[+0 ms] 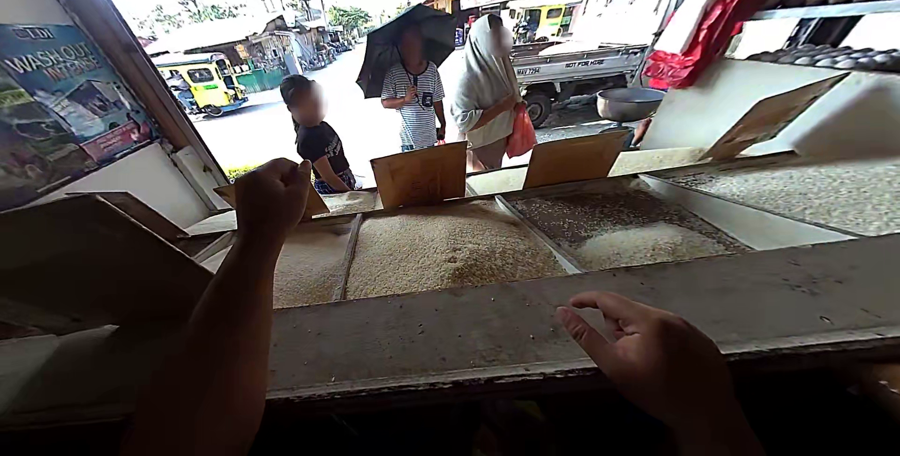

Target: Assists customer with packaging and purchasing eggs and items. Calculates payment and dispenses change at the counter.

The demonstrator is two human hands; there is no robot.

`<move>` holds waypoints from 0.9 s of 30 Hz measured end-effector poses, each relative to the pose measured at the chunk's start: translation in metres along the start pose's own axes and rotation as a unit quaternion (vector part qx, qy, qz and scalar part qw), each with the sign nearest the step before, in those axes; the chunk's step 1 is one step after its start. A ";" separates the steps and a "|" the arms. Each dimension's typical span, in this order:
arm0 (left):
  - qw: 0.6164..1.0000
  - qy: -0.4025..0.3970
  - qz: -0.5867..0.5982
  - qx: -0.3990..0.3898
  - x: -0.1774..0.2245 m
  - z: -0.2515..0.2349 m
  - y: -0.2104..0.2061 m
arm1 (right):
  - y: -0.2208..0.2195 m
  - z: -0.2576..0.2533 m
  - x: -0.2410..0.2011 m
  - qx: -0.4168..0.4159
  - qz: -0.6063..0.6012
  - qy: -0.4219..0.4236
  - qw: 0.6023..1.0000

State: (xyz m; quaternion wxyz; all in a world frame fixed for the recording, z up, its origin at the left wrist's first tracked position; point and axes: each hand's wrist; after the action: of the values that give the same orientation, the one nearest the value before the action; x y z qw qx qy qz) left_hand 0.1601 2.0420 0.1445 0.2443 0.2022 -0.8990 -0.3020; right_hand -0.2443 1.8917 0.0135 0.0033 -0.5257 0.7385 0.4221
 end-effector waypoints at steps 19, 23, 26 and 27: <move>0.999 -0.027 -0.006 -0.041 0.007 0.004 -0.016 | 0.004 0.000 -0.003 -0.026 -0.010 -0.031 0.999; 0.998 -0.055 -0.003 -0.034 0.010 0.005 -0.017 | 0.008 -0.001 -0.002 -0.045 -0.027 -0.040 0.998; 0.997 -0.065 -0.003 -0.029 0.010 0.006 -0.019 | 0.009 -0.001 -0.001 -0.040 -0.032 -0.037 0.998; 0.997 -0.068 -0.004 -0.032 0.010 0.006 -0.020 | 0.010 -0.001 -0.002 -0.040 -0.033 -0.038 0.998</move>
State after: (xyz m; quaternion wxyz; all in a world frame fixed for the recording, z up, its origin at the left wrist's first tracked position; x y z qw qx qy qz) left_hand 0.1526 2.0247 0.1305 0.1881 0.1769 -0.9027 -0.3442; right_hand -0.2511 1.8934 0.0208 0.0246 -0.5328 0.7030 0.4705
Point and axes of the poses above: each hand's wrist, its own z-axis away from the middle knuckle, its own y-axis out of the back of the hand, x = y × z, and after that the axes turned 9 degrees about -z, right-handed
